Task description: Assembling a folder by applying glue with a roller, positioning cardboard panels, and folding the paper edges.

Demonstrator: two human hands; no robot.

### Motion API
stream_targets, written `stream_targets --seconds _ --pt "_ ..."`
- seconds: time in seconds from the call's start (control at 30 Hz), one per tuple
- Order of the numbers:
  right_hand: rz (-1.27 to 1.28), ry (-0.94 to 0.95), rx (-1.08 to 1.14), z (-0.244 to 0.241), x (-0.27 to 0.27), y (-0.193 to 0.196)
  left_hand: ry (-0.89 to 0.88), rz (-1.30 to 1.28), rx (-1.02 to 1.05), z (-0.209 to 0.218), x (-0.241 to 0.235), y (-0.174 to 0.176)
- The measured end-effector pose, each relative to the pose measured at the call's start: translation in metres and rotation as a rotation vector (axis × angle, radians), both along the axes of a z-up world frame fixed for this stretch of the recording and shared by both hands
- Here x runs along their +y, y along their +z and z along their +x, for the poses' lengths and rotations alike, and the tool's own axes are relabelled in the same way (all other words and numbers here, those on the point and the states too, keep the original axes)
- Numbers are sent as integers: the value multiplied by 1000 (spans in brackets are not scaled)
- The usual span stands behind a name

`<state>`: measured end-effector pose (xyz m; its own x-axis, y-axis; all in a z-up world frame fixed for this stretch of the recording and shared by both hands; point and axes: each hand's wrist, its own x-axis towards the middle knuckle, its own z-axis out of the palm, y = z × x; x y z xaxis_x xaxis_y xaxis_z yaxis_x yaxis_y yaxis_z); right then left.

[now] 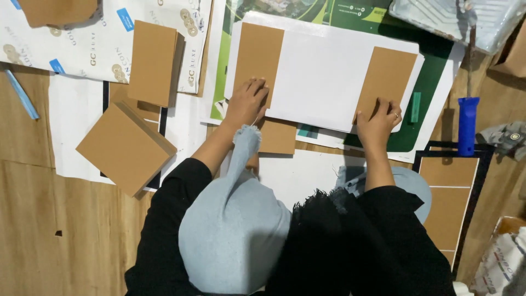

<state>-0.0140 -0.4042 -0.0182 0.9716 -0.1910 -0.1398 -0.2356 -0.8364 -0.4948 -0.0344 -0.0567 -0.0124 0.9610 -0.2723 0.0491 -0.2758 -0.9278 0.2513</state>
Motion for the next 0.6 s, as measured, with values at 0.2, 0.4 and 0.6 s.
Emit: stream_targets --seconds 0.2,0.4,0.6 --pt "47 8 12 3 1 1 -7 10 -81 2 2 -10" --pt "4 -15 40 2 -4 -11 -2 -9 -17 -1 4 -12" --pt "34 -5 2 0 2 6 96 -306 71 -1 51 11"
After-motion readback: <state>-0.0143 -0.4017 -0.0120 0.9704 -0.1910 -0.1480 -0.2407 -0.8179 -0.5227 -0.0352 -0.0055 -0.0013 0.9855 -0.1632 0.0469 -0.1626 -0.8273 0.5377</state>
